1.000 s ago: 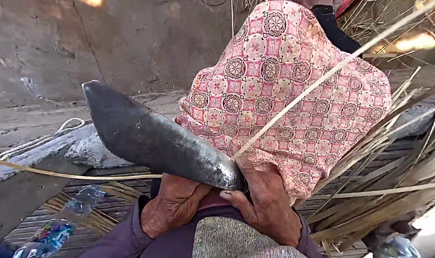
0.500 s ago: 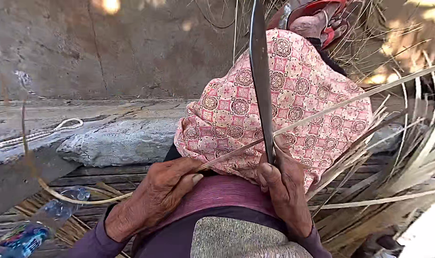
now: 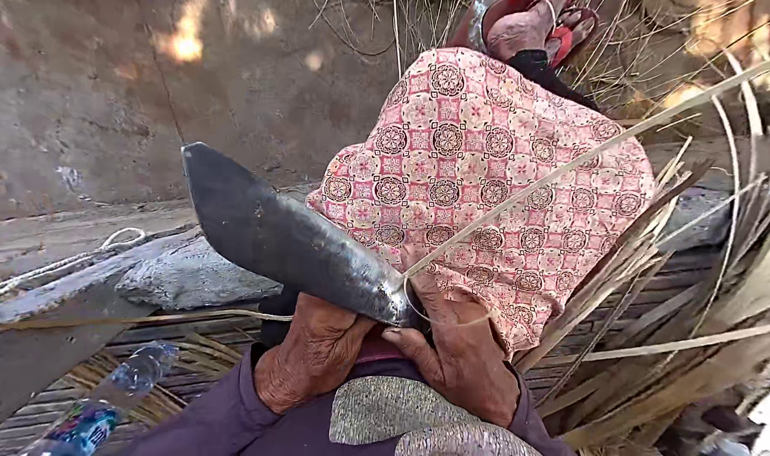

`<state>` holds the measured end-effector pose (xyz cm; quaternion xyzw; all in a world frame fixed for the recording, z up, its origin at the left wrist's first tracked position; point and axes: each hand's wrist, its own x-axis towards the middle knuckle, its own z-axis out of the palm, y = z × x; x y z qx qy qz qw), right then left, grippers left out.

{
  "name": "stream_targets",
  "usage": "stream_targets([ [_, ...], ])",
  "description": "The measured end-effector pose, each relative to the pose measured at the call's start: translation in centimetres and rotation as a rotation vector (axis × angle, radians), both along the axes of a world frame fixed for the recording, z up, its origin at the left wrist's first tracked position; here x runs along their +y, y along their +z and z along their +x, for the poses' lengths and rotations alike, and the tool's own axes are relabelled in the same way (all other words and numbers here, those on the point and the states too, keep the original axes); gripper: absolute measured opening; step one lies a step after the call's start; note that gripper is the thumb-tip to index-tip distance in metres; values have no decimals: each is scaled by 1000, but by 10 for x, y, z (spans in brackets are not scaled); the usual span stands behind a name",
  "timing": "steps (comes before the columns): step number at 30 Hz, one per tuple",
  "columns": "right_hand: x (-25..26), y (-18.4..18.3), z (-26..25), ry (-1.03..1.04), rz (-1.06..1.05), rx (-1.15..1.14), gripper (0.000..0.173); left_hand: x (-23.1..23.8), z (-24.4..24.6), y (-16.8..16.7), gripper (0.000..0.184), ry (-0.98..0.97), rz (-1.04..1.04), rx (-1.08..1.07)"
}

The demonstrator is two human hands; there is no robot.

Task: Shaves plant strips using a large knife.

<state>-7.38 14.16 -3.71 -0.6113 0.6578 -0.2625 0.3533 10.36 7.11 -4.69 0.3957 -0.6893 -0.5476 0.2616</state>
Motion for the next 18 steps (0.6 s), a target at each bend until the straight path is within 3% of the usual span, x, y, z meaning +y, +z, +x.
stream_targets([
  [5, -5, 0, 0, -12, 11, -22, 66, -5, 15, 0, 25, -67, -58, 39],
  [8, -5, -7, -19, -218, 147, -31, 66, -3, 38, 12, 30, -178, -26, 31],
  [11, -5, -15, -37, -337, 253, -210, 70, -1, 60, 18, 33, -182, 93, -12],
  [14, -16, -14, -37, -261, 264, -490, 74, -18, 50, 9, 33, -202, 192, -41],
  [18, -30, -9, -44, -192, 249, -677, 75, -37, 25, -5, 34, -222, 178, 5],
])
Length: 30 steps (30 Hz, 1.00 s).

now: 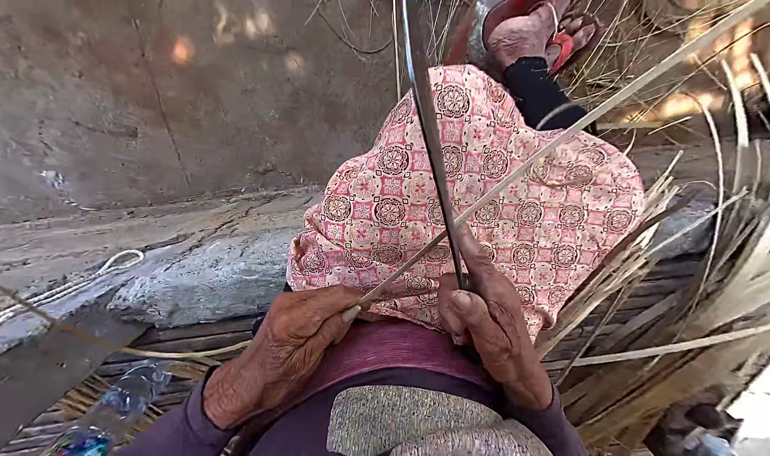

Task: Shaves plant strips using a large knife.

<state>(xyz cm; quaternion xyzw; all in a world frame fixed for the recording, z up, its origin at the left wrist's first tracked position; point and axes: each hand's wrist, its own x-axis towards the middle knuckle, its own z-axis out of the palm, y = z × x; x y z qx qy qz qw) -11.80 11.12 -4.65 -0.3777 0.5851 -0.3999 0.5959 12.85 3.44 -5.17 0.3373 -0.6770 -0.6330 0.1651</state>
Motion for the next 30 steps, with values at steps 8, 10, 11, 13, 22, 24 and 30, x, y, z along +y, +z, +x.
stream_targets([
  [8, -14, 64, -84, -297, -254, -428, 49, -87, -101, 9, 23, -145, -325, 198],
  [10, -2, 79, -105, -290, -342, -386, 50, -107, -141, 23, 22, -217, -503, 211],
  [11, 5, 85, -111, -312, -346, -363, 45, -111, -159, 27, 22, -243, -569, 208],
  [13, 3, 98, -108, -406, -272, -271, 40, -109, -188, 35, 20, -249, -646, 206],
  [22, 1, 86, -78, -574, -137, -208, 38, -66, -189, 22, 22, -266, -518, 257],
  [24, 22, 59, -91, -392, -228, -255, 36, -62, -184, 25, 24, -259, -442, 254],
  [30, -14, 31, -74, -160, -220, 597, 59, -68, -191, 13, 16, -105, -220, 321],
])
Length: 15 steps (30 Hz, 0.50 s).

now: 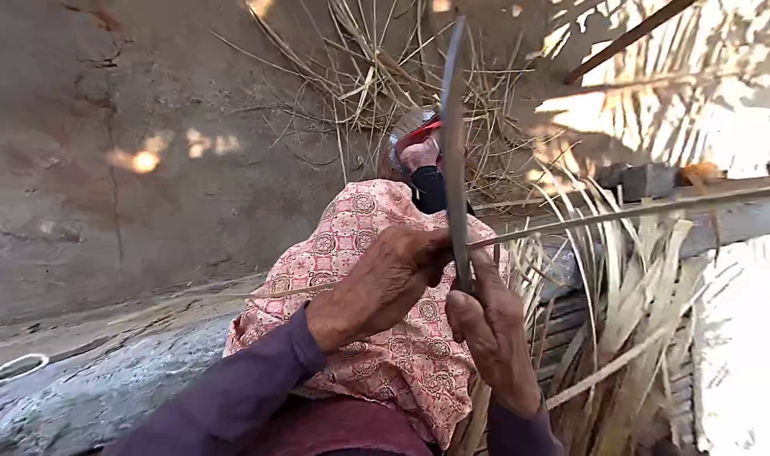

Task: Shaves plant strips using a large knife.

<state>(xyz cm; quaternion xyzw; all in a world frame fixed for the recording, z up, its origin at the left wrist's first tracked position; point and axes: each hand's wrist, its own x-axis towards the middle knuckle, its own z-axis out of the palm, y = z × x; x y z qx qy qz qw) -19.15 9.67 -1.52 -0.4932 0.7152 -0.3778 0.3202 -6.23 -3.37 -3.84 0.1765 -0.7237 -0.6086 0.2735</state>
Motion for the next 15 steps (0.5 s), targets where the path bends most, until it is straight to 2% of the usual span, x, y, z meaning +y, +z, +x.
stream_targets([
  [2, -17, -2, -2, 56, -30, 263, 63, -2, 1, -2, 14, 109, 54, -23],
  [5, -39, -7, -9, 126, -87, 421, 66, -7, -1, -5, 11, 264, 62, -73],
  [12, -70, -42, -46, 226, -155, 401, 70, -12, -26, -34, 19, 489, -146, -90],
  [15, -69, -52, -80, 111, -19, 281, 63, -1, -20, -43, 28, 406, -249, -114],
])
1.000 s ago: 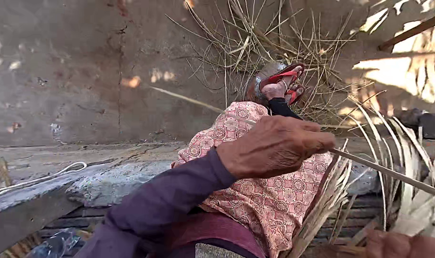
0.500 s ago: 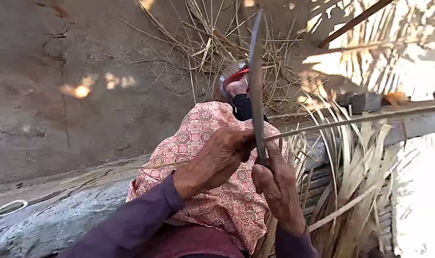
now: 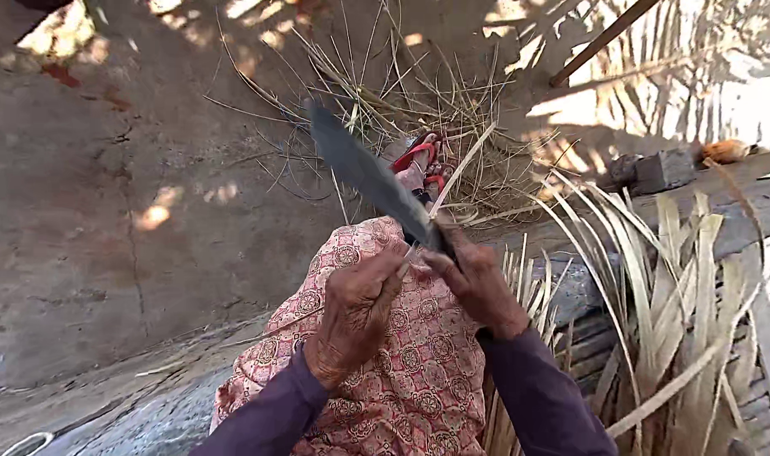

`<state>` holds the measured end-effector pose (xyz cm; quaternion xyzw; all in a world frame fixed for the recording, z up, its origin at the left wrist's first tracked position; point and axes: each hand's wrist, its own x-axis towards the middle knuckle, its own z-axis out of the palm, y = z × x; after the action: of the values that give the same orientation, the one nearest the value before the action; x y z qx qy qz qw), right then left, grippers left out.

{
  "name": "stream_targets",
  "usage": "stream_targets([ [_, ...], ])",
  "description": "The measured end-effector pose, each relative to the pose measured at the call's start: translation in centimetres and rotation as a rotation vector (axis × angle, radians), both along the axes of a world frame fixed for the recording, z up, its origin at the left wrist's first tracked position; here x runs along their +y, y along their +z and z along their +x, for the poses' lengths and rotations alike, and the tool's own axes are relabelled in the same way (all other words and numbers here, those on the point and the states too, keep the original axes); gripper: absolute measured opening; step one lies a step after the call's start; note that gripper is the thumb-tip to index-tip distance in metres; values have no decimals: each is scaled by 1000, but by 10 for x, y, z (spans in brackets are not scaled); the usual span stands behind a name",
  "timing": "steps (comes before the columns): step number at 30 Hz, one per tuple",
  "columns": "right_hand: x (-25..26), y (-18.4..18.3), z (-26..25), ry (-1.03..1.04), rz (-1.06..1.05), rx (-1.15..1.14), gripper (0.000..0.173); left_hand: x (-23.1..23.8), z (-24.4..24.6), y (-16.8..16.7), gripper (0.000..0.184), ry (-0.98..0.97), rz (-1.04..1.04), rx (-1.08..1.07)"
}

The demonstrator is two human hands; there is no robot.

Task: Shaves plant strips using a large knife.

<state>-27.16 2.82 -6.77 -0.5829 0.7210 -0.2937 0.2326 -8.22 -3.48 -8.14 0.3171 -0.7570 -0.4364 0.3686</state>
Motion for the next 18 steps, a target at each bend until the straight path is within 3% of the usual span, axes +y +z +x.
stream_targets([
  [4, 12, 1, -48, -227, 93, -289, 58, 5, 18, -12, 30, 9, 103, -109],
  [10, 17, 16, 6, 43, 48, -176, 68, -13, -5, 1, 24, -11, 193, -92],
  [14, 12, 26, 20, 102, 57, -117, 69, -9, -4, 16, 21, -80, 290, -26],
  [18, 15, 34, 29, 114, 35, -59, 68, -5, -8, 22, 23, -22, 305, 49],
])
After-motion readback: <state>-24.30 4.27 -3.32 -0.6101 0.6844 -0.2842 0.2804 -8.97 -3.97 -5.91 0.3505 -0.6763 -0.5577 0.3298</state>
